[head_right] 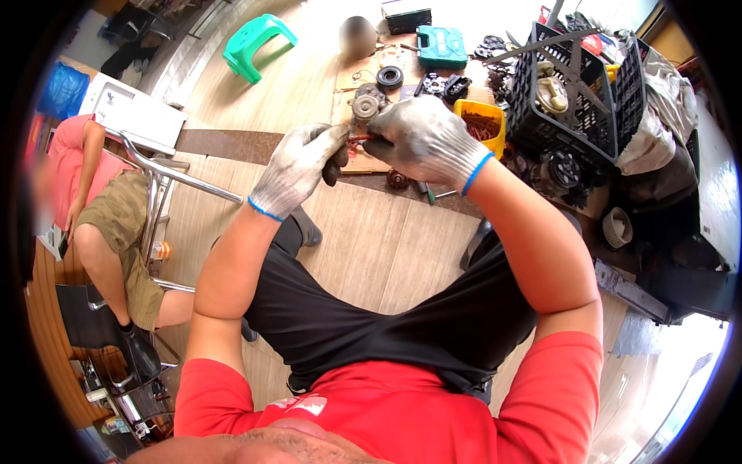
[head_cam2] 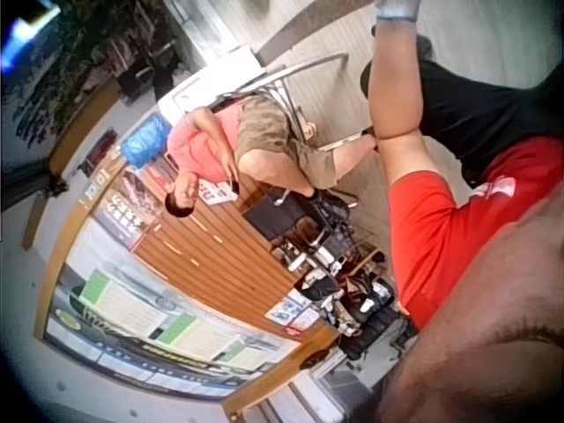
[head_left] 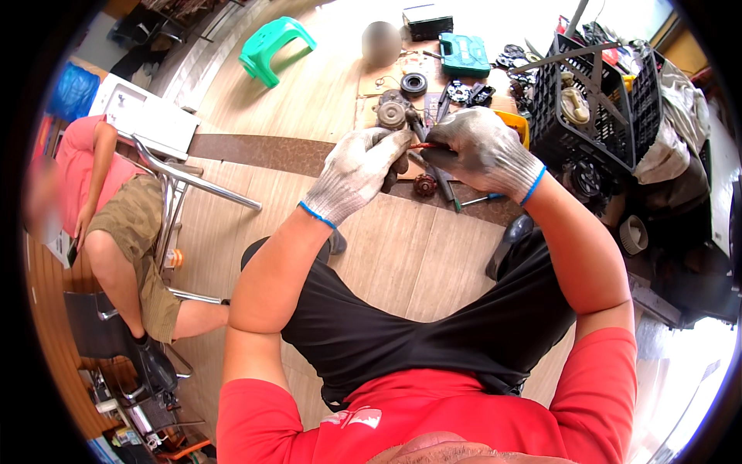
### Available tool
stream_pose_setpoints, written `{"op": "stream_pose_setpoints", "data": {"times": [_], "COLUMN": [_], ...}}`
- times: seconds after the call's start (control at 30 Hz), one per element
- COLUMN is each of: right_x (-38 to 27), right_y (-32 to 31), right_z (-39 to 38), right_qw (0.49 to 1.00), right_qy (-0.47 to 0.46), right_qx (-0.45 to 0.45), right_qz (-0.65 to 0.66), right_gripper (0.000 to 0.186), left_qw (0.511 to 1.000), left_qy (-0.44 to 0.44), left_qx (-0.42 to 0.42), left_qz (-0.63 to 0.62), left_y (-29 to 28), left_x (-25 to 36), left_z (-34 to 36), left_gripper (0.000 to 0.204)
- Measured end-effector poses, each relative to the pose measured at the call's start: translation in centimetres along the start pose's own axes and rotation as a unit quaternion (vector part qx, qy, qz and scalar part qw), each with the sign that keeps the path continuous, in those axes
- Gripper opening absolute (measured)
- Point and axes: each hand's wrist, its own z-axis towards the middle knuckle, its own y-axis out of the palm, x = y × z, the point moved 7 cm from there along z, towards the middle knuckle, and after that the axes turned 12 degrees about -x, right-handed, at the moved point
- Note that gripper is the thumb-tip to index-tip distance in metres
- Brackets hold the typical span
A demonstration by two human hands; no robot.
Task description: The person sits on the floor and uses a small tool to scrape and clean a mechanical component held in their gloved hands. They repeatedly rotate the part to access different surfaces while another person sits nearby.
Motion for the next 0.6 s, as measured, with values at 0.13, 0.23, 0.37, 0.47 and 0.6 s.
{"op": "stream_pose_setpoints", "data": {"times": [0.13,0.23,0.37,0.47,0.6], "right_x": [-0.2,1.6,0.5,-0.1,-1.5], "right_y": [0.0,-0.6,-2.7,-1.7,-0.9], "right_z": [0.1,-0.6,-0.9,-0.4,0.3], "right_qw": [0.997,0.996,1.000,1.000,0.998], "right_qy": [0.048,0.048,0.011,-0.003,0.044], "right_qx": [-0.062,-0.042,-0.011,0.002,-0.001], "right_qz": [-0.022,-0.062,0.019,-0.007,-0.042], "right_gripper": [0.042,0.062,0.070,0.065,0.037], "left_qw": [0.998,0.975,0.940,0.942,0.920], "left_qy": [0.004,0.000,0.053,0.040,0.095], "left_qx": [0.027,0.107,0.144,0.134,0.147], "left_qz": [0.056,0.197,0.304,0.306,0.350], "left_y": [-0.8,-1.7,-1.9,-1.0,-0.7], "left_x": [-0.4,0.8,1.7,2.5,2.3], "left_z": [-0.1,-0.3,-0.9,-1.0,-1.0], "left_gripper": [0.044,0.046,0.047,0.048,0.048]}}
